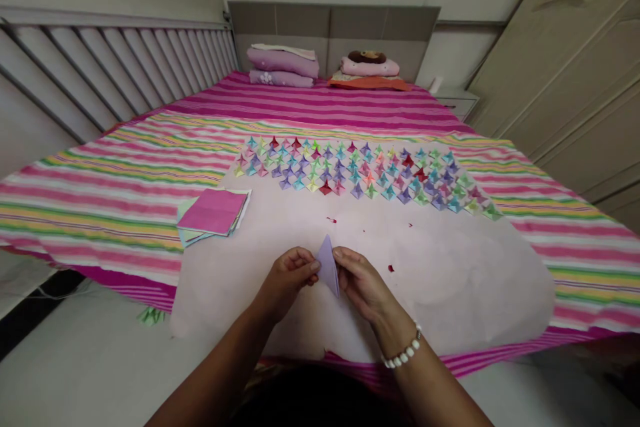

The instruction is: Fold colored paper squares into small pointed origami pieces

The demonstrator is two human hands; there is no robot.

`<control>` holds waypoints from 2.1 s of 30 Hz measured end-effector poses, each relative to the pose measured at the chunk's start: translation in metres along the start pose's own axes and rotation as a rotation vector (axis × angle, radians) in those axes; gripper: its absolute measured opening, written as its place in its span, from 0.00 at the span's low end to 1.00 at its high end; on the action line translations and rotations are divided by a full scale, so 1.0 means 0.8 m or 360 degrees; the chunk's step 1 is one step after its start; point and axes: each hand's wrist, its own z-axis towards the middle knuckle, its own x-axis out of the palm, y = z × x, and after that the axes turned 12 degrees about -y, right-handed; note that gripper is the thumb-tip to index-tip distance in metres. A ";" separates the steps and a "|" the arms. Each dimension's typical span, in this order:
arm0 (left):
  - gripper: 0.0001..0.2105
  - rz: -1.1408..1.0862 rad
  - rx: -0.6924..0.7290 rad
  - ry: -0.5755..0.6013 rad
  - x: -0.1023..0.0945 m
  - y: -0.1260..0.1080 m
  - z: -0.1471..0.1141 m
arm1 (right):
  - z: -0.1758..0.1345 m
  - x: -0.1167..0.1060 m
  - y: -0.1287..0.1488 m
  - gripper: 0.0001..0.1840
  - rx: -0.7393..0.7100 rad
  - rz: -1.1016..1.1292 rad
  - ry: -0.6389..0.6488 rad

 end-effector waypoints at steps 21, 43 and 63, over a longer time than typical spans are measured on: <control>0.13 0.0579 0.0350 -0.0217 0.014 -0.001 -0.005 | 0.002 -0.004 -0.002 0.02 -0.0697 -0.0888 -0.0385; 0.17 0.1746 0.2016 -0.0726 0.012 0.012 -0.017 | 0.006 -0.007 -0.018 0.03 -0.0851 -0.0929 -0.0510; 0.11 0.1483 0.1242 -0.0461 0.012 0.012 -0.004 | -0.003 0.006 -0.013 0.11 -0.1141 -0.1219 -0.0487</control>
